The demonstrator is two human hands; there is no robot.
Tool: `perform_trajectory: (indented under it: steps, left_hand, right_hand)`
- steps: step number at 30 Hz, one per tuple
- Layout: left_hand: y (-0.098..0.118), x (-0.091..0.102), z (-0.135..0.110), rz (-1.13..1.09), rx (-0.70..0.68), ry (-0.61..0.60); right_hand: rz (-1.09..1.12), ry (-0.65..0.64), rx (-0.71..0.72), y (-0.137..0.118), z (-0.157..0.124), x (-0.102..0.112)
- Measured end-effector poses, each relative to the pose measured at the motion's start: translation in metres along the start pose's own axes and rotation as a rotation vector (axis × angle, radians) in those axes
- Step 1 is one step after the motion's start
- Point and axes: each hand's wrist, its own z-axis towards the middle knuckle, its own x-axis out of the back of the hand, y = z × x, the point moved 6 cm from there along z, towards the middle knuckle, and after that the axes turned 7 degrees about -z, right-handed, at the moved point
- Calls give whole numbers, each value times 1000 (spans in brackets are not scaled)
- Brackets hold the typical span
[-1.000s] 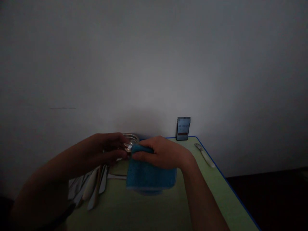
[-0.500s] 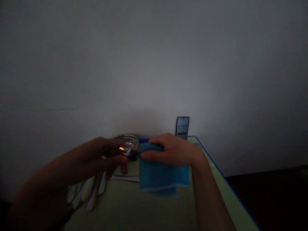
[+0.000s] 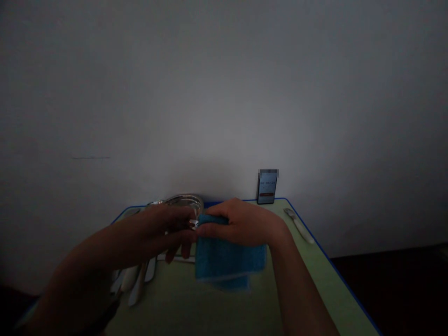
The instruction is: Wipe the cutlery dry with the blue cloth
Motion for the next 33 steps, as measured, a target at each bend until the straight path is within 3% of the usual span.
perform_trajectory:
  steps: [7, 14, 21, 29, 33]
  left_hand:
    - [3, 5, -1, -23, -62, 27]
    - [-5, 16, -2, -63, -10, 103]
    - [-4, 5, -2, -108, -24, 0]
    - [-12, 11, 5, 208, 28, 82]
    - [-15, 10, 5, 234, 51, 102]
  right_hand:
    - [41, 8, -14, 1, -3, 3]
    - [-3, 21, -25, 5, -4, 3]
    - [-11, -36, -43, 3, -2, 0]
    - [-101, -25, -49, 4, 4, -5]
    - [-112, -14, -42, 5, 5, -5]
